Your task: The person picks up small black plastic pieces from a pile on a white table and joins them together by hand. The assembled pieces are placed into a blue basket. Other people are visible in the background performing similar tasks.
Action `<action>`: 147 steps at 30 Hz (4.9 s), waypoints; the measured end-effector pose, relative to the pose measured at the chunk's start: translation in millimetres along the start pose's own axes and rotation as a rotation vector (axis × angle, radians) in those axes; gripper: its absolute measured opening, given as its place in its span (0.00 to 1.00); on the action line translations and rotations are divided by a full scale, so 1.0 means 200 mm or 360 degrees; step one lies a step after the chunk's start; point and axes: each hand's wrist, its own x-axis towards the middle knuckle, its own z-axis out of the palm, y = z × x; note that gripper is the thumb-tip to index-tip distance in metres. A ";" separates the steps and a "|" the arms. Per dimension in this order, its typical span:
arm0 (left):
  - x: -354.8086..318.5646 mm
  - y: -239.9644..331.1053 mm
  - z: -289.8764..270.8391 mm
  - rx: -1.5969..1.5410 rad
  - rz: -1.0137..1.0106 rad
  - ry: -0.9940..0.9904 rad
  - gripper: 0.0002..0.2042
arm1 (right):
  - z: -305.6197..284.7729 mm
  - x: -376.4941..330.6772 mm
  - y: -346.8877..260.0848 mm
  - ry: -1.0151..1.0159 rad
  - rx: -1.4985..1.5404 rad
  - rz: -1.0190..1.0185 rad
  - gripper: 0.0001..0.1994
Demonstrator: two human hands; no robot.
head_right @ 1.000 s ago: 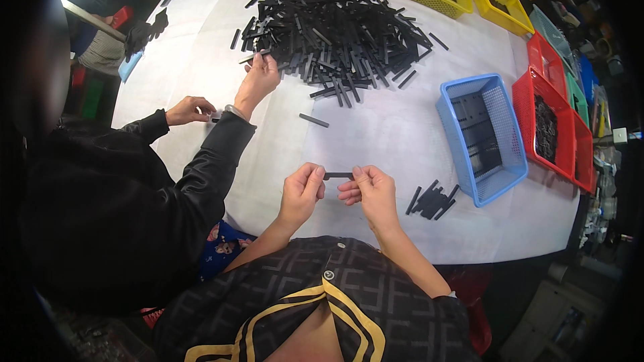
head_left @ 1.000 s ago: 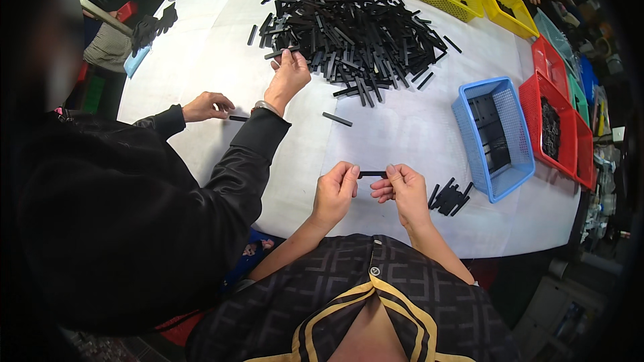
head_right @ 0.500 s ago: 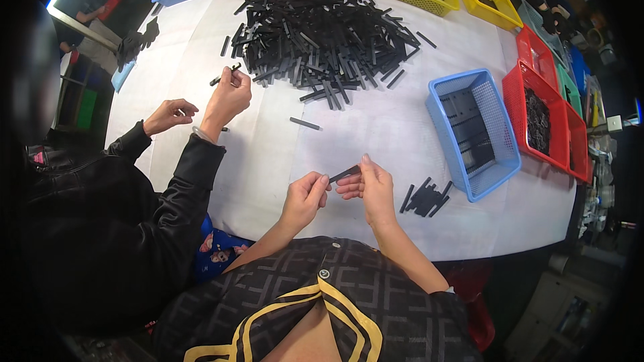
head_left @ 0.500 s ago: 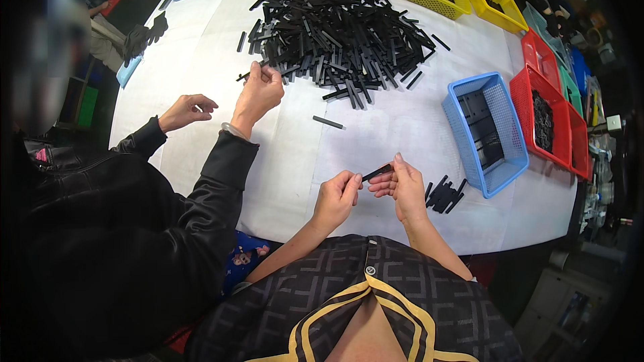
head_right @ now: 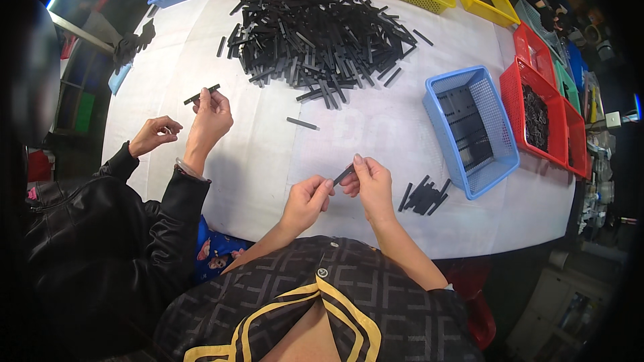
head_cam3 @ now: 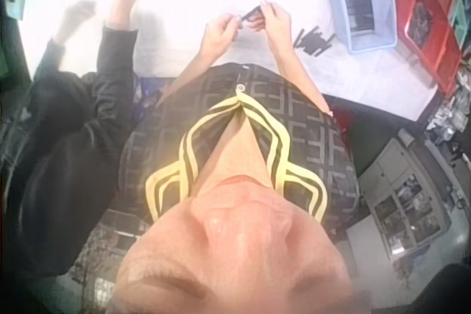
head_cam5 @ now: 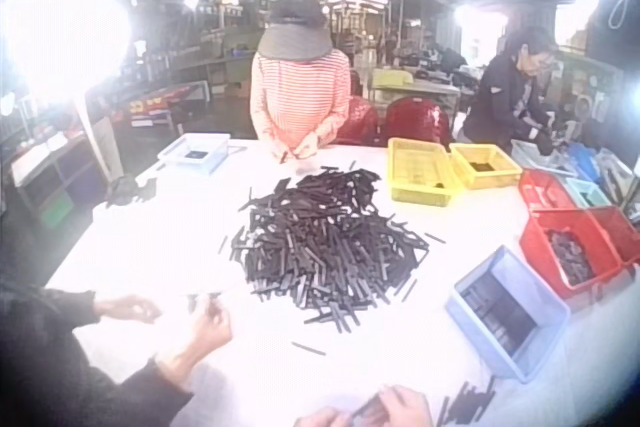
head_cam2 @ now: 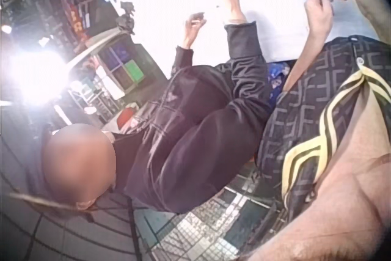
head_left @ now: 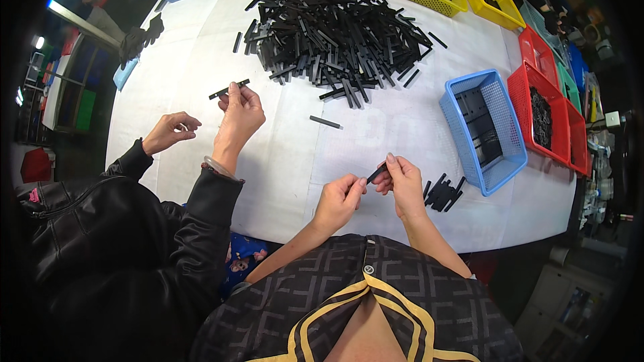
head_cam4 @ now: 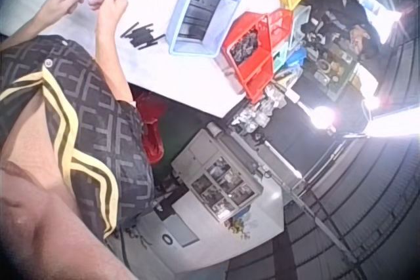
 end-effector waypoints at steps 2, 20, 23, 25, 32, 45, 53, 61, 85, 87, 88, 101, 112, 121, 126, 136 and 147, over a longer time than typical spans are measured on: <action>-0.02 0.01 0.01 0.0010 0.0001 -0.0029 0.12 | 0.00 -0.01 0.00 0.0015 -0.0013 0.0021 0.18; 0.01 0.02 -0.02 -0.0391 -0.0153 -0.0282 0.08 | -0.02 0.01 -0.03 -0.0191 0.0216 0.0047 0.17; 0.01 0.00 -0.02 -0.0285 -0.0018 -0.0162 0.07 | -0.03 0.01 -0.04 -0.0230 0.0267 0.0060 0.17; 0.01 0.01 -0.02 -0.0159 0.0068 -0.0087 0.07 | -0.03 0.01 -0.04 -0.0235 0.0263 0.0038 0.17; 0.01 0.03 -0.01 0.0482 0.0435 0.0171 0.09 | -0.05 0.03 -0.01 -0.0256 0.0205 -0.0019 0.14; 0.02 0.05 -0.04 0.0471 0.0390 0.0108 0.09 | -0.06 0.04 -0.02 -0.0297 0.0263 -0.0048 0.14; 0.03 0.04 -0.03 0.0466 0.0382 0.0103 0.09 | -0.04 0.03 -0.04 -0.0207 0.0223 -0.0003 0.13; 0.10 -0.02 0.02 -0.0035 0.0026 -0.0103 0.11 | 0.01 0.04 0.00 -0.0142 0.0004 0.0033 0.13; 0.09 -0.02 0.01 -0.0560 -0.0392 -0.0363 0.14 | -0.02 0.08 0.05 -0.0026 0.0018 0.0014 0.12; 0.09 -0.02 0.01 -0.0598 -0.0433 -0.0368 0.13 | -0.02 0.06 0.09 -0.0075 0.0068 0.0038 0.12; 0.09 -0.03 0.02 -0.0567 -0.0424 -0.0376 0.13 | -0.02 0.06 0.10 -0.0098 0.0094 0.0050 0.11; 0.07 -0.03 0.01 -0.0757 -0.0431 -0.0405 0.15 | -0.12 0.08 -0.03 -0.0135 0.0214 0.0106 0.13; 0.05 -0.02 -0.01 -0.1341 -0.0697 -0.0667 0.15 | -0.24 0.20 -0.09 0.0096 0.0399 -0.0010 0.12; 0.08 -0.04 -0.01 -0.1462 -0.0798 -0.0717 0.19 | -0.06 0.10 -0.03 -0.0262 0.0208 0.0087 0.10; 0.09 -0.04 -0.01 -0.1118 -0.0675 -0.0602 0.21 | -0.06 0.12 -0.01 -0.0118 0.0122 0.0087 0.10; 0.13 -0.04 0.05 -0.0539 -0.0408 -0.0347 0.15 | -0.04 0.13 0.05 -0.0049 0.0035 0.0057 0.10; 0.14 -0.01 0.01 -0.0423 -0.0345 -0.0406 0.15 | -0.08 0.17 0.02 0.0040 0.0076 0.0030 0.11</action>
